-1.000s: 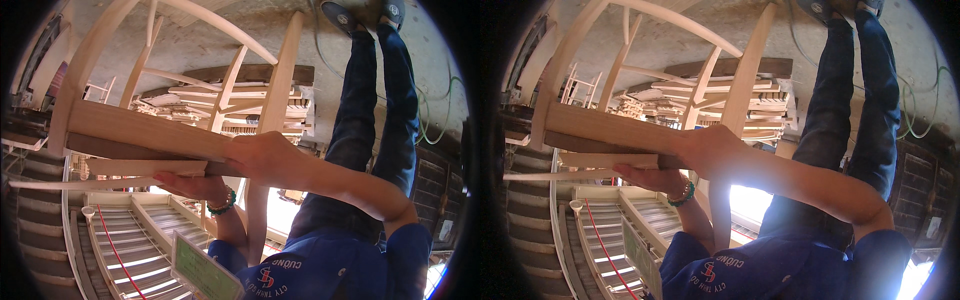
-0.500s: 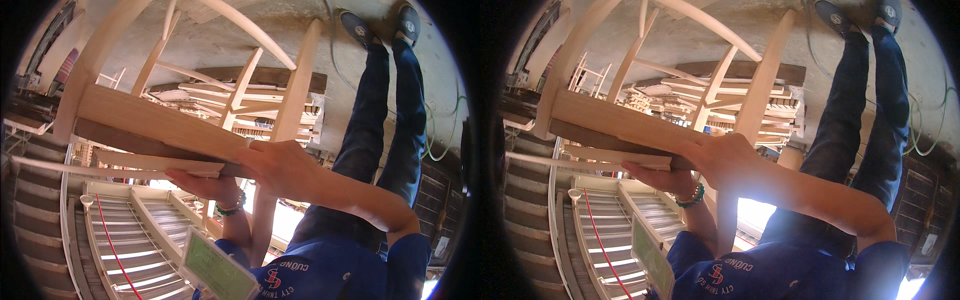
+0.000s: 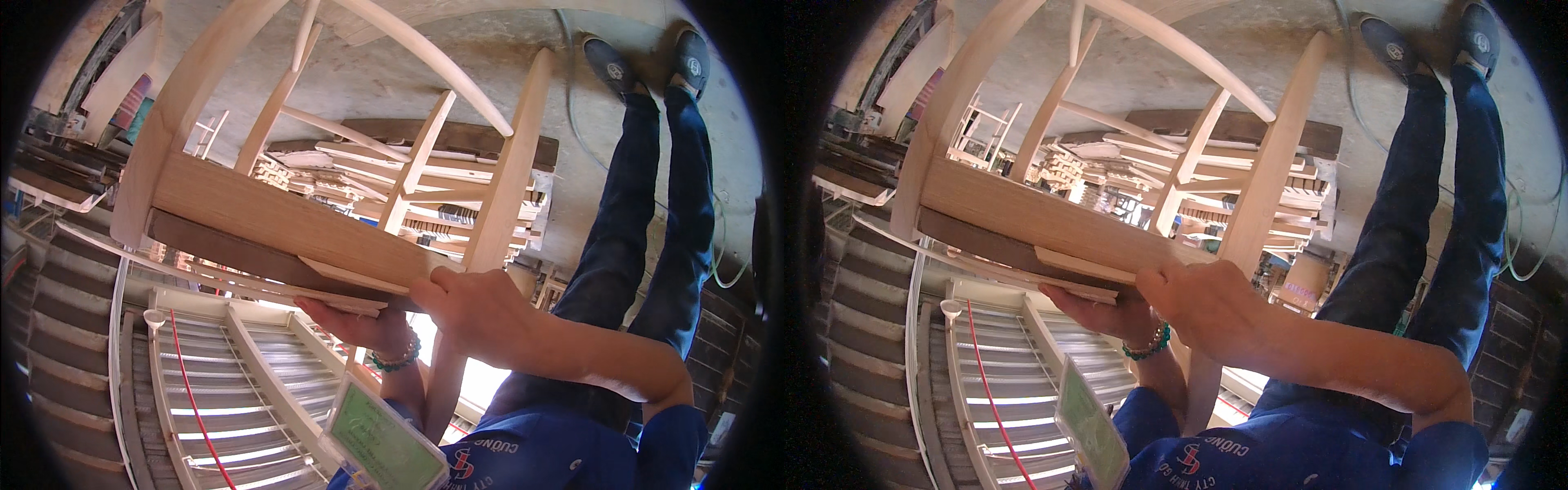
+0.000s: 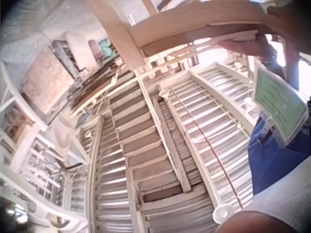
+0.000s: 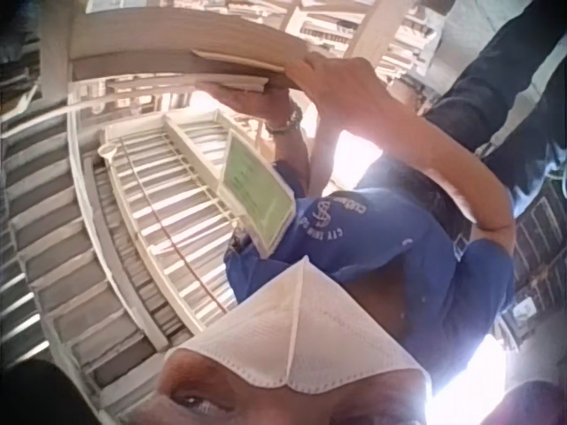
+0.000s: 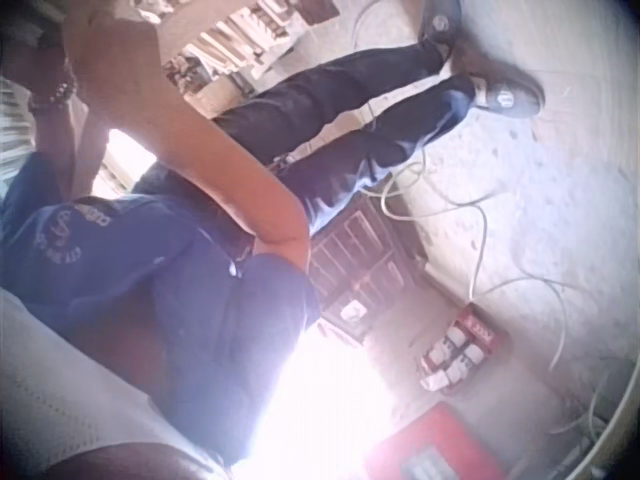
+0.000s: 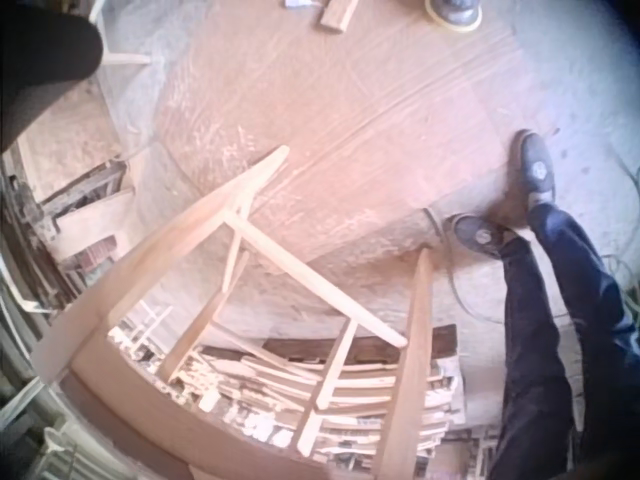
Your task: The person assembles wooden chair frames by fitting slats into the backrest and seat areas. They repeatedly pick up slats, test fit them into the chair frame, and place them on a workbench, moving between the chair and bench throughout the clip.
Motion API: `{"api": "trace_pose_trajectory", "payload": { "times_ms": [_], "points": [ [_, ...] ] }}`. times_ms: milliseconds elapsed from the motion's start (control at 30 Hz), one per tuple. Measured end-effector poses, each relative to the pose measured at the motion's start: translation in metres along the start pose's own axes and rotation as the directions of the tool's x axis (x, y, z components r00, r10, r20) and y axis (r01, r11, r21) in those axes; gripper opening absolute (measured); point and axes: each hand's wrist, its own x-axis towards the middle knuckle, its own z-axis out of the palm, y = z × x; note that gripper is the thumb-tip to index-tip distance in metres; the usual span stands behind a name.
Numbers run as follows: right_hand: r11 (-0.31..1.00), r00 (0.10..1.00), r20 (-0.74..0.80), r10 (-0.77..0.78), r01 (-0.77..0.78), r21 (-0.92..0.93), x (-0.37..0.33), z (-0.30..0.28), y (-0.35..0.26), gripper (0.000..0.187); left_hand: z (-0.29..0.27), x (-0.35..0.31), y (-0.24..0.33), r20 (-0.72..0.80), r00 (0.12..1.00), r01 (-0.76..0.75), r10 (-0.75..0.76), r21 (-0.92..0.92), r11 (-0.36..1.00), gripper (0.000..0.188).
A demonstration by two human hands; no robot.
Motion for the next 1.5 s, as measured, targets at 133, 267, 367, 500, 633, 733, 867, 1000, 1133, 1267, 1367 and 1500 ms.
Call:
{"api": "trace_pose_trajectory", "payload": {
  "times_ms": [133,267,367,500,633,733,867,1000,1133,1267,1367,1500],
  "points": [
    [1.000,1.000,0.012,0.007,-0.007,0.013,0.004,0.001,-0.002,0.022,0.018,0.003,0.019,-0.069,0.993,0.097,-0.095,0.017,0.995,0.065],
    [0.999,1.000,0.012,-0.020,0.019,0.027,0.005,0.006,-0.007,0.019,0.005,0.007,0.002,0.085,0.926,-0.363,0.367,0.466,0.807,0.064],
    [0.997,0.999,-0.018,-0.040,0.041,0.062,0.013,0.002,0.001,0.017,0.005,0.000,0.012,0.009,0.998,-0.062,0.062,0.266,0.962,0.064],
    [0.998,0.998,0.029,-0.059,0.058,0.020,0.022,0.003,0.000,0.017,-0.006,-0.005,0.002,0.088,0.976,-0.216,0.197,0.431,0.876,0.065],
    [0.994,0.993,0.043,-0.111,0.111,0.008,0.025,0.001,0.005,0.018,-0.011,-0.001,-0.010,0.185,0.855,-0.482,0.484,0.628,0.611,0.068],
    [0.990,0.990,-0.054,-0.127,0.130,0.049,0.034,-0.005,0.006,0.018,-0.011,0.000,-0.010,0.189,0.845,-0.502,0.499,0.602,0.621,0.070],
    [0.976,0.956,-0.206,-0.211,0.218,0.014,0.052,-0.002,-0.004,0.021,-0.003,0.000,-0.010,0.129,0.904,-0.415,0.409,0.500,0.760,0.071],
    [0.955,0.931,-0.217,-0.293,0.274,-0.115,0.059,-0.001,-0.006,0.022,0.001,0.001,-0.011,0.126,0.914,-0.397,0.384,0.462,0.793,0.073],
    [0.934,0.852,-0.384,-0.357,0.312,-0.175,0.058,-0.014,-0.032,0.033,-0.006,0.003,0.002,0.134,0.900,-0.424,0.414,0.479,0.768,0.074],
    [0.957,0.836,-0.466,-0.291,0.263,-0.125,0.057,0.000,-0.015,0.035,-0.004,0.001,-0.005,0.162,0.899,-0.433,0.406,0.472,0.768,0.075],
    [0.961,0.884,-0.378,-0.275,0.255,-0.103,0.052,0.002,-0.012,0.021,-0.007,0.001,-0.004,0.170,0.902,-0.427,0.397,0.488,0.761,0.076],
    [0.965,0.931,-0.253,-0.263,0.256,-0.062,0.053,-0.007,-0.014,0.016,-0.006,-0.001,-0.005,0.170,0.903,-0.425,0.394,0.484,0.765,0.077]
  ]
}}
